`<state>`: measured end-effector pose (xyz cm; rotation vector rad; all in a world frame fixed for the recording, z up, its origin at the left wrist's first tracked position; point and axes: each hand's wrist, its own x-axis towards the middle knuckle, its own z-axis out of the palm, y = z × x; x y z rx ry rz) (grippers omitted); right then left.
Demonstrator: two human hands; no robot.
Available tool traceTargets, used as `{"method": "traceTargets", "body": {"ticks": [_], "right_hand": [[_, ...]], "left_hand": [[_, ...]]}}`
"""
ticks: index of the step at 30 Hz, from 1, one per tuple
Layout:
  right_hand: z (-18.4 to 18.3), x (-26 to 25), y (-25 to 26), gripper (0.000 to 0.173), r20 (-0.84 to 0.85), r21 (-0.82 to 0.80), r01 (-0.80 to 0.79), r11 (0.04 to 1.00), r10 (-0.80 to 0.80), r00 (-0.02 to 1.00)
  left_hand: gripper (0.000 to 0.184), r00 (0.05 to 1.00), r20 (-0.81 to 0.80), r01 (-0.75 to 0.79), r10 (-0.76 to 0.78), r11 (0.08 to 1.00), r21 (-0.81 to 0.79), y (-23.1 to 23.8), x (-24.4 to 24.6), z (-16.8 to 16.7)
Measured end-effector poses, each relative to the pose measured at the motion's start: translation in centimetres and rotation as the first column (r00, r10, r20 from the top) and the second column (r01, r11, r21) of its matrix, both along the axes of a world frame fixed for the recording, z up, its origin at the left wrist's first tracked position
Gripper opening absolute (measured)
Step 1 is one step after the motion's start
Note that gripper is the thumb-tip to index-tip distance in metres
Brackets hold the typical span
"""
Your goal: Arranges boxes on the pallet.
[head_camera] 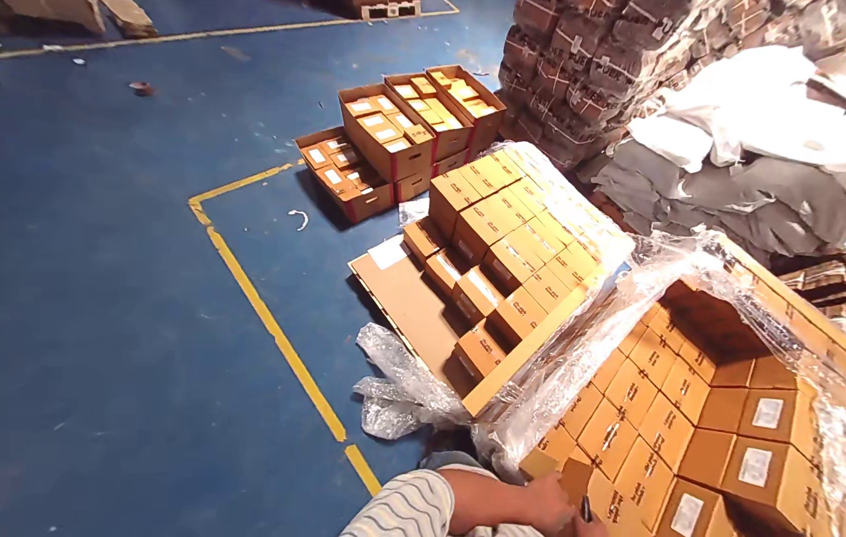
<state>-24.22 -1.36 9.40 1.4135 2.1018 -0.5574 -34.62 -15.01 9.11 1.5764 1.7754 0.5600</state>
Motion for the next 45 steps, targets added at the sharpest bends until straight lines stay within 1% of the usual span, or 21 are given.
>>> {"method": "traceTargets", "body": {"ticks": [3,7,11,14,19,21,22,25,28,30,32,33,36,39,45], "right_hand": [[0.6,0.0,-0.2,0.046,0.012,-0.008,-0.006,1.000,0.006,1.000],[-0.3,0.3,-0.2,0.047,0.027,0.029,-0.057,0.998,0.056,0.998],[3.1,-1.6,-2.7,0.045,0.084,0.015,-0.034,0.999,0.032,0.996],[3.5,-2.0,-2.8,0.046,0.107,0.019,-0.042,0.999,0.039,0.993],[2.6,-0.8,-2.5,0.044,0.072,0.024,-0.071,0.997,0.069,0.995],[0.4,0.4,-1.4,0.046,0.029,0.054,-0.093,0.994,0.092,0.995],[0.0,0.6,-1.0,0.047,0.017,0.058,-0.095,0.994,0.094,0.995],[1.6,-0.1,-1.7,0.051,0.034,0.011,-0.089,0.996,0.089,0.995],[0.0,0.8,-1.3,0.050,0.003,0.072,-0.111,0.991,0.111,0.994],[-0.2,1.0,-1.3,0.051,0.005,0.090,-0.120,0.989,0.121,0.993],[1.5,0.4,-2.5,0.052,0.037,0.079,-0.129,0.989,0.126,0.991],[1.6,0.4,-2.8,0.054,0.042,0.079,-0.133,0.988,0.130,0.991],[0.1,1.0,-2.3,0.060,0.037,0.097,-0.157,0.983,0.154,0.987],[-2.2,1.7,-1.1,0.059,0.044,0.129,-0.169,0.977,0.165,0.985],[-3.7,2.1,-0.2,0.062,0.029,0.144,-0.167,0.975,0.164,0.986]], "left_hand": [[0.035,1.000,-0.003,-0.011,0.011,1.000,-0.002,0.0,0.0,0.1],[0.035,1.000,-0.002,-0.026,0.026,1.000,0.002,0.0,0.2,0.0],[0.030,0.998,-0.009,-0.054,0.054,0.998,0.015,-0.3,0.2,0.5],[0.027,0.997,-0.029,-0.076,0.077,0.996,0.037,-0.1,0.3,0.1],[0.025,0.995,-0.047,-0.091,0.093,0.995,0.049,-0.2,0.7,-0.1],[0.025,0.994,-0.047,-0.092,0.094,0.995,0.045,-0.2,0.7,0.1],[0.025,0.995,-0.040,-0.092,0.093,0.995,0.043,-0.2,0.5,0.2],[0.025,0.992,-0.017,-0.121,0.123,0.989,0.085,-0.4,0.7,-0.1],[0.026,0.992,-0.045,-0.111,0.115,0.990,0.088,-0.3,0.8,-0.6],[0.026,0.992,-0.058,-0.105,0.110,0.990,0.089,-0.2,0.8,-0.8],[0.026,0.990,-0.062,-0.117,0.124,0.987,0.112,-0.2,1.0,-1.1],[0.027,0.989,-0.067,-0.122,0.130,0.985,0.121,-0.3,1.0,-1.3],[0.029,0.990,-0.080,-0.111,0.120,0.988,0.107,-0.4,0.9,-1.1],[0.030,0.991,-0.077,-0.106,0.112,0.991,0.084,-0.3,0.7,-0.9],[0.030,0.986,-0.111,-0.113,0.123,0.990,0.089,-0.1,0.7,-1.0]]}}
